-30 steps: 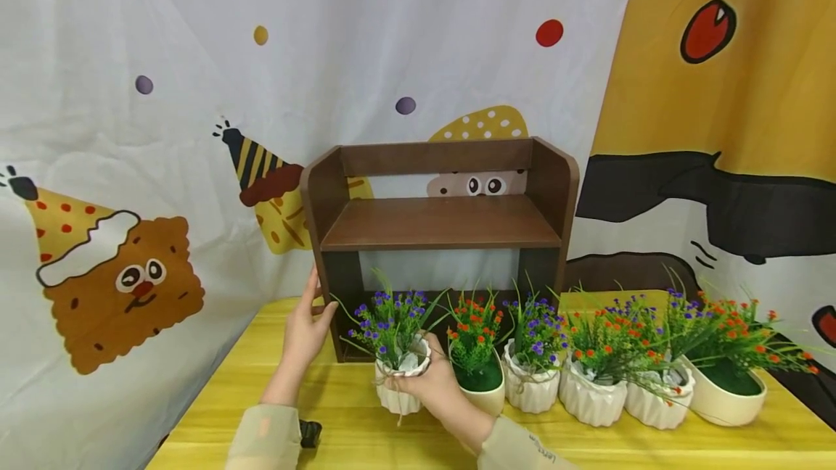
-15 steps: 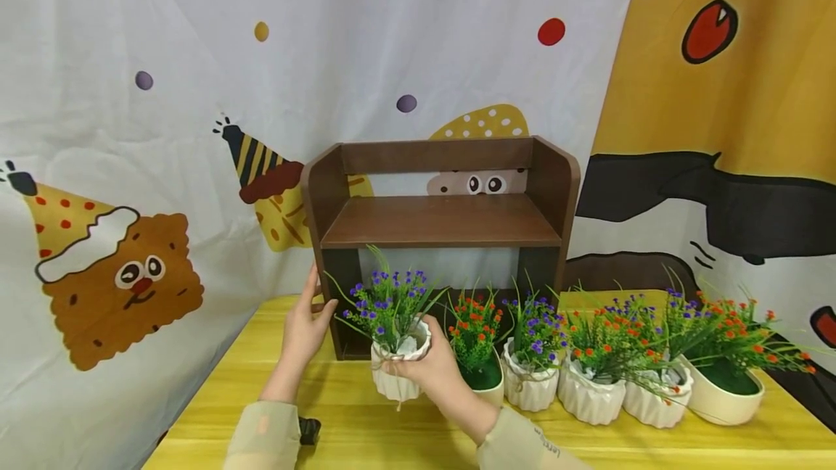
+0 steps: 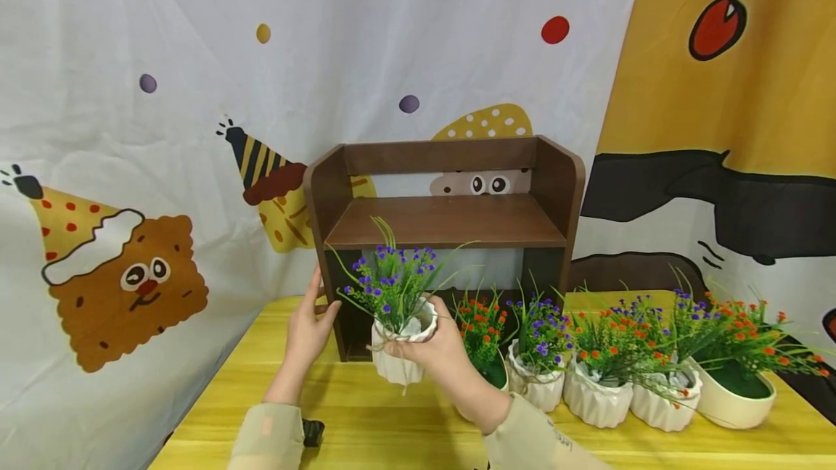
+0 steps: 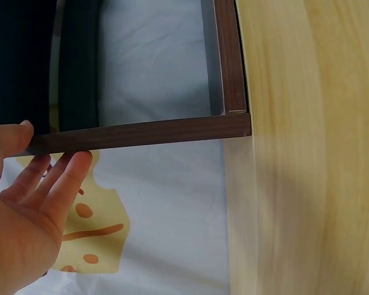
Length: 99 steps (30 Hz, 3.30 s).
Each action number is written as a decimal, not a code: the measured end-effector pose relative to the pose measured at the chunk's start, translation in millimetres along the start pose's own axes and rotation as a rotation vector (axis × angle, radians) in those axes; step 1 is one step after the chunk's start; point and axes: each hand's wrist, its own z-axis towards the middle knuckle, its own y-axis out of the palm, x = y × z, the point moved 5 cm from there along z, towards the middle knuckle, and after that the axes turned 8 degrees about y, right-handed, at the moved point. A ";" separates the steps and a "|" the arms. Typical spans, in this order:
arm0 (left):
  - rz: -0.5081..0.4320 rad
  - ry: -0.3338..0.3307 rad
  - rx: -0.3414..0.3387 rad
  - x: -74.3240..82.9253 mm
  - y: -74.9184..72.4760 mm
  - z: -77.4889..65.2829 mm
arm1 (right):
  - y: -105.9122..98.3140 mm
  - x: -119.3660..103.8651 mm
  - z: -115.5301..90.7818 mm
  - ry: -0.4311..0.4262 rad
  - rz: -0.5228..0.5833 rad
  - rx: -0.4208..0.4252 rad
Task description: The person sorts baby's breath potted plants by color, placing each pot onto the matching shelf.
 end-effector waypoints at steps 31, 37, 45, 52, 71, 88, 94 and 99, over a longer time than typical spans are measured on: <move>-0.004 -0.015 -0.011 -0.1 -2.0 1.5 | -13.3 -62.5 13.3 0.001 -0.008 -0.011; -0.015 -0.008 -0.013 -0.5 -0.7 0.6 | -18.6 -74.1 17.1 0.003 -0.016 -0.018; -0.013 -0.005 -0.015 -1.6 -0.1 1.1 | -20.8 -96.0 24.4 -0.039 -0.029 -0.040; -0.011 -0.004 -0.003 -1.3 0.1 -0.6 | -22.0 -112.2 31.8 -0.019 -0.019 -0.022; -0.014 0.001 -0.008 -0.7 -0.3 0.2 | -17.9 -151.2 60.5 -0.072 -0.030 -0.018; -0.007 0.039 0.016 1.8 -1.4 0.9 | -13.4 -162.6 105.2 -0.072 -0.020 0.084; -0.006 0.021 0.011 1.6 -0.3 -0.4 | -12.1 -161.5 118.2 -0.090 -0.088 0.124; -0.017 0.002 0.003 1.8 0.6 -0.5 | -10.4 -158.5 127.3 -0.085 -0.121 0.150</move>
